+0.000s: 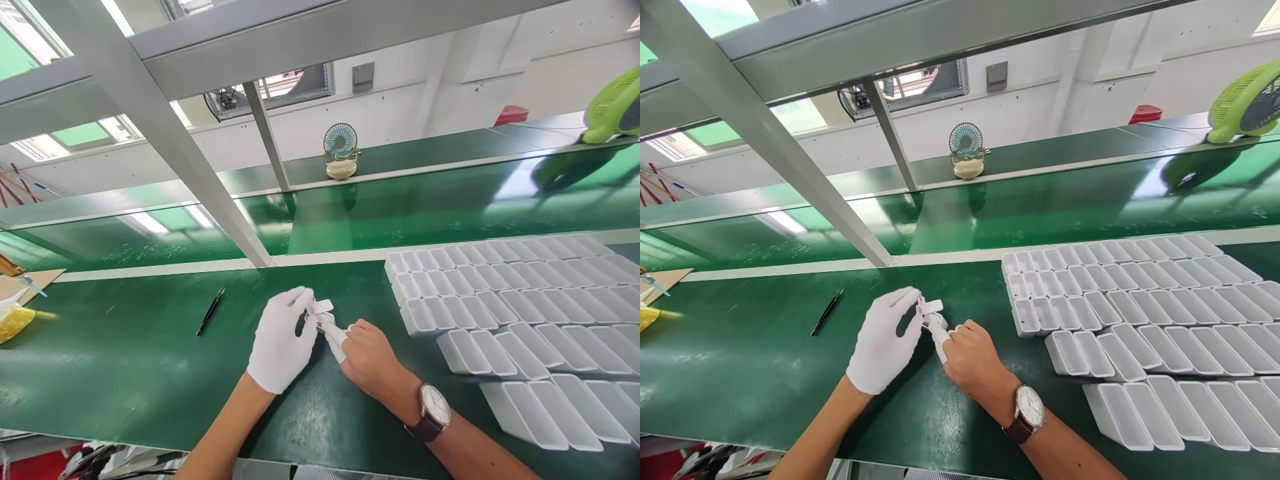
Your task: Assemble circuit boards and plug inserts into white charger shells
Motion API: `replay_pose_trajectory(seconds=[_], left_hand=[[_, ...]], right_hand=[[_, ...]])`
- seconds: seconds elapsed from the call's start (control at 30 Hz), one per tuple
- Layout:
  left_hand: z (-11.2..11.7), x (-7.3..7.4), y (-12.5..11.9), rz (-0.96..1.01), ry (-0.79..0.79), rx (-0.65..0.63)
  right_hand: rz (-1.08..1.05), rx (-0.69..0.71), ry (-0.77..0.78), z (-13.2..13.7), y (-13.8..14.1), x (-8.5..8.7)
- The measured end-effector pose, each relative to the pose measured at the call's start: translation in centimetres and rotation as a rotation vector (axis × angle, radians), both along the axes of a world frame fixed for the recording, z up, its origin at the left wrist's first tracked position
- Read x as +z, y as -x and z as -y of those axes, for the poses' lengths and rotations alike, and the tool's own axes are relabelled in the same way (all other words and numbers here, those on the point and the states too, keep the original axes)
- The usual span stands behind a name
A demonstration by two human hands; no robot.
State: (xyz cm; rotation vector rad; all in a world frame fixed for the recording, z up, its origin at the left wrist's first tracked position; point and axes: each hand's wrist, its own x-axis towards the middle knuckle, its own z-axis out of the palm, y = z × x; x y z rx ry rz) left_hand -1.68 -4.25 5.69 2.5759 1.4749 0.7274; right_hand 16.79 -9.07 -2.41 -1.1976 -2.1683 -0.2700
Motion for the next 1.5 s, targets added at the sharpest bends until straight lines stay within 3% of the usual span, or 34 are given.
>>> replay_pose_trajectory(seconds=[0.2,0.33,0.43,0.57,0.63,0.77,0.9,1.23,1.5], left_hand=[[-1.0,-1.3,-0.4,0.354,0.339,0.085],[-0.7,-2.4,-0.1,0.57,0.429,0.181],[-0.4,-2.7,0.2,0.614,0.433,0.198],[0.7,-2.3,0.9,0.409,0.045,0.233],[1.5,-1.9,1.1,0.209,-0.086,0.141],[2.9,-1.2,0.6,-0.181,0.044,-0.065],[3.0,-1.1,-0.1,-0.31,0.077,-0.068],[1.9,-1.9,-0.3,-0.404,0.06,-0.036],[1.9,-2.1,-0.2,-0.416,0.02,-0.046]], right_hand=[[0.047,0.007,0.061,0.1,-0.2,0.2],[0.069,-0.008,0.116,0.1,-0.2,0.1],[0.075,-0.018,0.14,0.2,-0.1,0.1],[0.067,-0.014,0.137,0.2,-0.1,0.1],[0.056,-0.011,0.124,0.2,-0.1,0.0],[0.037,-0.009,0.097,0.1,-0.1,-0.1],[0.026,-0.005,0.079,0.0,-0.2,0.0],[-0.005,-0.033,0.103,0.1,0.0,-0.3],[0.02,-0.032,0.139,0.1,-0.1,0.7]])
